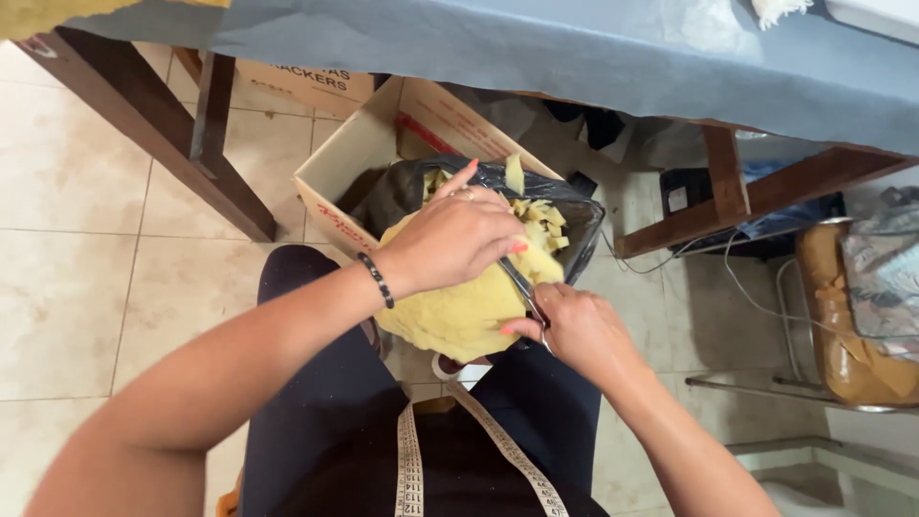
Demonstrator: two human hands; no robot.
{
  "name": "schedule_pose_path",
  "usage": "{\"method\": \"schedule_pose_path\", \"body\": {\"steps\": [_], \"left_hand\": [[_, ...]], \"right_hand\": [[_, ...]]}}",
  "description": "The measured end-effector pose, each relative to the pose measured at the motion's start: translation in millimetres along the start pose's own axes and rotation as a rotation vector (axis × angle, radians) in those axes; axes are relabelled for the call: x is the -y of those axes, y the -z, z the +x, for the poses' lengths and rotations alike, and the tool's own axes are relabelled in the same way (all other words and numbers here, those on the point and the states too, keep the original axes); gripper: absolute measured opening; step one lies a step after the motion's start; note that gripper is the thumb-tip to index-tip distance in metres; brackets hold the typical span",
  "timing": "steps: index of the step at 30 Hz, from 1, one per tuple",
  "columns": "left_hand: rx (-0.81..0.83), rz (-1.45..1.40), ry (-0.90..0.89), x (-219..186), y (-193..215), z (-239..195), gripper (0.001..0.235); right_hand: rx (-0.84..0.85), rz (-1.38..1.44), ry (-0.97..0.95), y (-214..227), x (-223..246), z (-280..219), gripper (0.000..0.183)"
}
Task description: Cutting a large sheet of yellow foam into small pieces using scissors and collecting them in a bin.
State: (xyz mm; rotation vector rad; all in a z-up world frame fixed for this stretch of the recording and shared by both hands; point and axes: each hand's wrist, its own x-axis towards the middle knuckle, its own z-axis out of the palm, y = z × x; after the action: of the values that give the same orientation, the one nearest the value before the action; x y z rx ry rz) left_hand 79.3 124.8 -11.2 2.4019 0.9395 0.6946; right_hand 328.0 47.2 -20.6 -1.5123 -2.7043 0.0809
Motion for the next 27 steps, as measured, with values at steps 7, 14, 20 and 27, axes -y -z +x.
{"method": "schedule_pose_path", "body": {"steps": [7, 14, 20, 27], "left_hand": [[-0.57, 0.039, -0.073, 30, -42, 10, 0.021], [-0.721, -0.171, -0.015, 38, -66, 11, 0.022], [-0.611, -0.039, 0.037, 12, -70, -5, 0.023], [-0.514, 0.29, -0.004, -3, -72, -21, 0.021]], "right_hand": [[0.2, 0.154, -0.151, 7, -5, 15, 0.057], [0.418, 0.816, -0.255, -14, -52, 4, 0.039], [0.508, 1.197, 0.012, 13, -52, -43, 0.077], [0.346, 1.071, -0.018, -3, -25, -27, 0.063]]}}
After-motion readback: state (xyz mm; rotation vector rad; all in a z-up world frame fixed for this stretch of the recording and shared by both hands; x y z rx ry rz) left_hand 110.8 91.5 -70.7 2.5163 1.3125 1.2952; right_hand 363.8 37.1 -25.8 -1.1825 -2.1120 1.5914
